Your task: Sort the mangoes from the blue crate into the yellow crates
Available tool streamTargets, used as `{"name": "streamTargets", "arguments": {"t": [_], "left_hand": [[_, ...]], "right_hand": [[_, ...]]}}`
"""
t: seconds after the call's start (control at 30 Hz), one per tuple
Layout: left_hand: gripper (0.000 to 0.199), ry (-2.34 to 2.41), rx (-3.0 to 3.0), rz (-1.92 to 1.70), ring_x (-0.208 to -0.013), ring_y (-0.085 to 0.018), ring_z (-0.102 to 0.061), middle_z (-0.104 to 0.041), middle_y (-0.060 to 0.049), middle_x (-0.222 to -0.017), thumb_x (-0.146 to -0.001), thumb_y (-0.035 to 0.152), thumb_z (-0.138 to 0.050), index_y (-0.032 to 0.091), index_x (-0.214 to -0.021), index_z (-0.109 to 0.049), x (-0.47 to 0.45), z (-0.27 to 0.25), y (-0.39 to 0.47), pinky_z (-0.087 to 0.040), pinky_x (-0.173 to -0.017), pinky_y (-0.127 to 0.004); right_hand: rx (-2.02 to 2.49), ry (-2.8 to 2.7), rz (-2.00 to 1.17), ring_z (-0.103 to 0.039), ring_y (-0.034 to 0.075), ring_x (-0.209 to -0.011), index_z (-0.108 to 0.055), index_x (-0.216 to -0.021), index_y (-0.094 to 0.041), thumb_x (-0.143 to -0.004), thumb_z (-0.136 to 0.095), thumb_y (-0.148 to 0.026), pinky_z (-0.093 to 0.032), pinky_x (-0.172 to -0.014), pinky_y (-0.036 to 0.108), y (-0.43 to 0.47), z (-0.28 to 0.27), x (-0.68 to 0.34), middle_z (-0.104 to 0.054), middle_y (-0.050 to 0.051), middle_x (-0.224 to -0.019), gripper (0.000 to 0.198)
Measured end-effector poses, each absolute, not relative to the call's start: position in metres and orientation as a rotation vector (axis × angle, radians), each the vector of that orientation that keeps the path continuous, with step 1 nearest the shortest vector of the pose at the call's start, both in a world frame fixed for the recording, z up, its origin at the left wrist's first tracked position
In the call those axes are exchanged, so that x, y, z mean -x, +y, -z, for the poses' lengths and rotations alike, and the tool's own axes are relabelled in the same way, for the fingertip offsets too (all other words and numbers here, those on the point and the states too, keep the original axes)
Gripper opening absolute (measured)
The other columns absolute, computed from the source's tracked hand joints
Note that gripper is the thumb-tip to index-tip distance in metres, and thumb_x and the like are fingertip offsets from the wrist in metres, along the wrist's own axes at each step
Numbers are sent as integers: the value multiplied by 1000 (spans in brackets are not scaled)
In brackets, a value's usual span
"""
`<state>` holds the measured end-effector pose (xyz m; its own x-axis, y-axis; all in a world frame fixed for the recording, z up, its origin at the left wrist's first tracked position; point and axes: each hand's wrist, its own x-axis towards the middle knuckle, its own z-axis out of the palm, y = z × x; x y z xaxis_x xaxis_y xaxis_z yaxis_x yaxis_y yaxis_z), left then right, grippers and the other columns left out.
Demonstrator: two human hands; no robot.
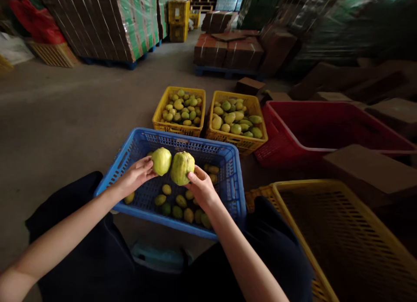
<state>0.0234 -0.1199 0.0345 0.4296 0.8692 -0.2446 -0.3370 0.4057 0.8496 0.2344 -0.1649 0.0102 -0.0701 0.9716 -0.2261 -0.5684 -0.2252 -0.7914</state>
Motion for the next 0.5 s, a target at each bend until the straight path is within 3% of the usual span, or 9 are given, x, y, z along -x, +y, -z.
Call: {"name": "streamTargets", "arguments": {"t": [0.33, 0.5], "left_hand": [[25, 831, -644, -915, -78, -16, -68, -70, -3, -89, -79, 24, -66, 19, -103, -62, -21, -26, -112, -54, -79, -31], [33, 899, -676, -891, -91, -21, -66, -69, -10, -99, -80, 33, -65, 14, -106, -63, -24, -23, -112, -53, -85, -36]], "right_hand": [[913, -621, -1545, -68, 22, -79, -71, -95, -21, -54, -85, -38, -56, -76, 41, -167, -15, -236, -73, 5, -89, 47], [919, -595, -1631, -69, 21, -78, -67, -103, -21, -65, -78, -37, -56, -74, 39, -171, -18, -230, -73, 4, -92, 43]]}}
